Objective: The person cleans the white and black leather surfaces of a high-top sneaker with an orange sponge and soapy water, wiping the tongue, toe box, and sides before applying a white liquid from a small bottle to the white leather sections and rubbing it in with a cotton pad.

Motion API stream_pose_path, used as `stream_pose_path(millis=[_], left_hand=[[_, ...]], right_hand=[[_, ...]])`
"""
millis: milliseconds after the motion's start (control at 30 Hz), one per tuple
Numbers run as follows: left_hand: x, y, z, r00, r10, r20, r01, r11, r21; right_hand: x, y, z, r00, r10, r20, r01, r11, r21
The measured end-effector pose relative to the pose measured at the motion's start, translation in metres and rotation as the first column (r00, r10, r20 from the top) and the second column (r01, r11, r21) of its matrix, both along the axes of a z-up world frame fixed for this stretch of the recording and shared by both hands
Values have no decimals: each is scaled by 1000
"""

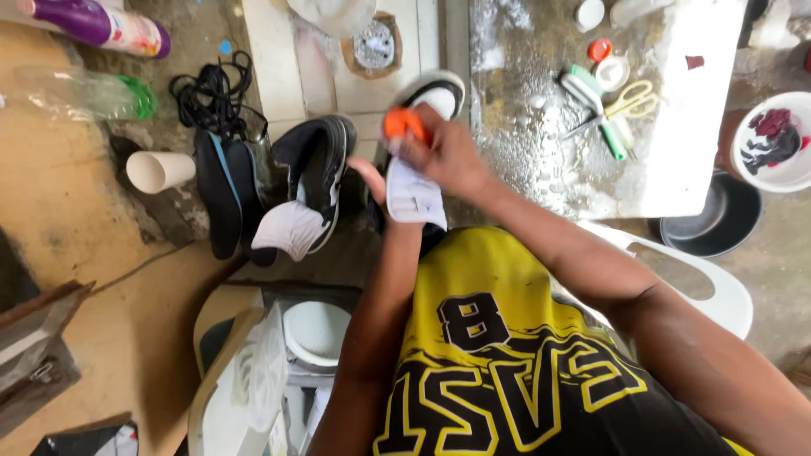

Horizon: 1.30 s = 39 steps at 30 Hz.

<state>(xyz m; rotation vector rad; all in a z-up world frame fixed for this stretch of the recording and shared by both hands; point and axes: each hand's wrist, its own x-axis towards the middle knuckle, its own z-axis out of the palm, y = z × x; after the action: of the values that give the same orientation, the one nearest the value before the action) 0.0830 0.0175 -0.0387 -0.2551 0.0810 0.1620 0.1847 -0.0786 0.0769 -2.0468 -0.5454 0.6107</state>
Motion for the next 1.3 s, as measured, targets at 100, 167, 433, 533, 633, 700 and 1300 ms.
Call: stream_pose_path(millis=[100,167,433,533,633,700,1300], left_hand=[[-8,29,5,989,29,-143,6,970,243],[-14,41,9,979,68,-191,-29,979,201],[-23,23,-6,996,23,-85,-7,984,180],[-22,43,-1,998,26,-64,-2,940,342],[-26,42,7,996,-49,68,27,956,292],[-14,31,14,993,47,-109,-5,933,361],[-31,23,2,970,38,-239,29,962,271]], right_hand=[[-28,-29,12,982,113,-152,-127,988,-84],[-37,-43,20,973,111,-202,-103,994,47],[-65,-3,5,972,-147,183,139,989,57],[-57,-37,14,988,49,144,-54,998,33],[-47,-45,35,972,-73,-225,80,997,23],[-34,-24,36,989,-144,31,134,967,217],[-20,-41,40,986,166,-33,-165,986,20]])
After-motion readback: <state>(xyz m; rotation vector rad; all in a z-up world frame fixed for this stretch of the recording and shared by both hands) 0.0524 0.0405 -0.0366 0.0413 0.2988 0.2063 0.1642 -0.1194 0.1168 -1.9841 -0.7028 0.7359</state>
